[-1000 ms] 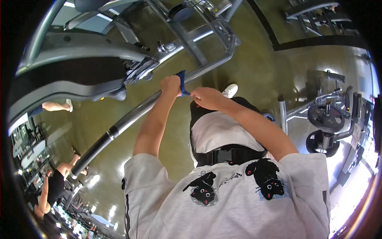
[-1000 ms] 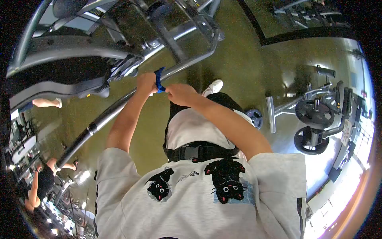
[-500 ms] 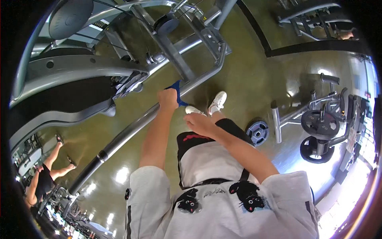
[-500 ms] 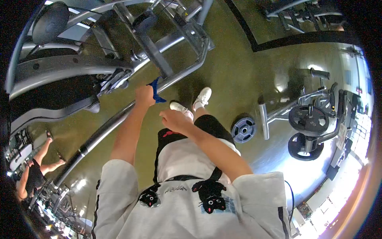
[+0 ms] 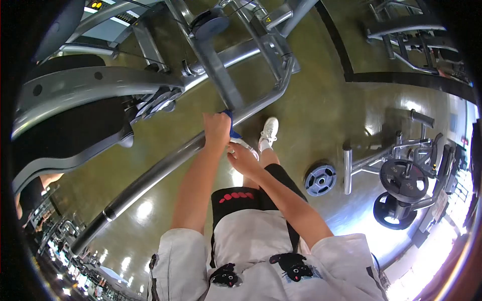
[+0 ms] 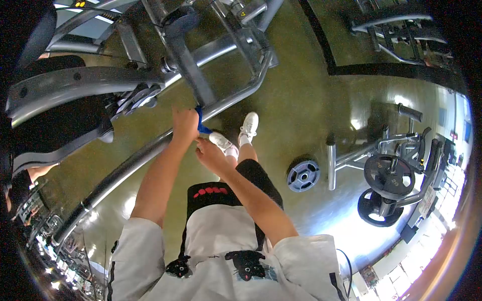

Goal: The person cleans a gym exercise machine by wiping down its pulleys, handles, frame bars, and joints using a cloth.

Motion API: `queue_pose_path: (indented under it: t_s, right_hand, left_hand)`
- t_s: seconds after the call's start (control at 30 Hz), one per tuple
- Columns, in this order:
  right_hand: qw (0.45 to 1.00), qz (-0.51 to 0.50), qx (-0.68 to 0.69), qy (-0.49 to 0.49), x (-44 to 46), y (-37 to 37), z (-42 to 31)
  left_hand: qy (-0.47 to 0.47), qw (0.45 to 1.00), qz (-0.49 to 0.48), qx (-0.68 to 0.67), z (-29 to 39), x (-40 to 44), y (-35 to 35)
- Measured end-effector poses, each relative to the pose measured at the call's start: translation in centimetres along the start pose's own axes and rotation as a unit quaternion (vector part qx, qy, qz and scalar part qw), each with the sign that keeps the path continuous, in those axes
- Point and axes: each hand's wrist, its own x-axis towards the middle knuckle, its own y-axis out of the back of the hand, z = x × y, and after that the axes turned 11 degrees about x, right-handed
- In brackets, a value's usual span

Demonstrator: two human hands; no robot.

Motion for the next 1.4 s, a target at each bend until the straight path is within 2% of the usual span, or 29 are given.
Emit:
queue_pose_path:
  t_s: [0.07,0.2,0.3,0.37,0.5,0.57,0.6,0.67,0.7,0.77,0.8,0.87,0.97,1.03,1.1,1.17,1.2,1.27,1.3,1.37,1.4]
  right_hand:
    - [0.999,0.009,-0.037,-0.004,0.6,0.4,0.8]
    - [0.998,0.007,-0.063,-0.023,1.8,1.1,2.2]
    - [1.000,-0.006,0.005,-0.027,2.7,1.7,2.8]
    - [1.000,0.026,0.001,0.003,3.9,1.4,5.1]
    - [0.998,-0.004,-0.059,-0.030,6.2,1.4,6.1]
    - [0.982,-0.015,-0.064,-0.177,7.7,1.4,5.9]
    - [0.981,-0.019,-0.063,-0.180,8.1,1.6,5.5]
    - [0.992,0.018,0.010,-0.127,8.4,1.7,5.2]
    - [0.990,0.016,0.016,-0.142,8.5,1.5,5.8]
    - [0.996,-0.010,0.039,-0.078,8.9,1.0,7.0]
    - [0.996,0.017,0.069,-0.046,9.2,0.2,7.7]
    - [0.995,0.021,0.074,-0.063,9.3,0.2,9.2]
    - [0.992,0.005,0.033,-0.122,8.5,2.3,7.3]
    - [0.958,0.037,0.249,-0.135,8.2,3.6,5.9]
    - [0.960,0.062,0.255,-0.103,7.2,5.4,4.6]
    - [0.911,0.093,0.350,-0.200,7.2,6.5,5.4]
    - [0.913,0.091,0.346,-0.197,6.9,7.1,4.7]
    - [0.867,0.129,0.421,-0.232,5.9,8.6,2.7]
    - [0.871,0.124,0.415,-0.230,6.0,9.5,2.6]
    - [0.844,0.186,0.445,-0.234,6.1,11.0,2.5]
    - [0.863,0.196,0.428,-0.183,6.5,11.7,0.8]
  left_hand:
    - [0.036,0.995,0.085,-0.024,0.7,0.2,-0.8]
    - [0.059,0.995,0.079,0.003,2.4,1.2,-0.2]
    - [0.070,0.997,0.036,0.022,3.5,2.8,-1.0]
    - [0.072,0.995,-0.009,-0.067,3.6,3.3,-1.1]
    - [0.044,0.994,-0.042,-0.095,2.6,3.3,0.0]
    - [-0.031,0.988,-0.069,-0.136,1.5,3.5,0.4]
    - [-0.030,0.987,-0.073,-0.138,1.2,3.6,0.2]
    - [-0.023,0.987,-0.008,-0.160,1.4,3.3,-0.8]
    - [-0.030,0.986,-0.021,-0.162,1.7,2.9,-0.6]
    - [0.065,0.993,0.017,-0.102,2.3,2.1,-0.1]
    - [0.067,0.992,0.012,-0.103,2.3,2.0,-0.3]
    - [0.072,0.986,0.092,-0.120,2.4,1.2,-0.6]
    - [0.056,0.987,0.100,-0.113,2.2,0.5,0.2]
    - [0.056,0.985,0.129,-0.102,2.3,-0.1,-0.3]
    - [0.059,0.981,0.165,-0.089,2.6,-0.5,-0.5]
    - [0.070,0.958,0.243,-0.132,3.6,-1.4,-0.2]
    - [0.070,0.961,0.199,-0.181,4.0,-1.9,0.0]
    - [0.080,0.959,0.182,-0.201,5.0,-2.2,1.0]
    - [0.085,0.959,0.160,-0.220,5.7,-2.1,1.4]
    - [0.100,0.957,0.150,-0.227,7.4,-1.6,1.9]
    - [0.112,0.966,0.134,-0.191,8.4,-1.1,1.8]
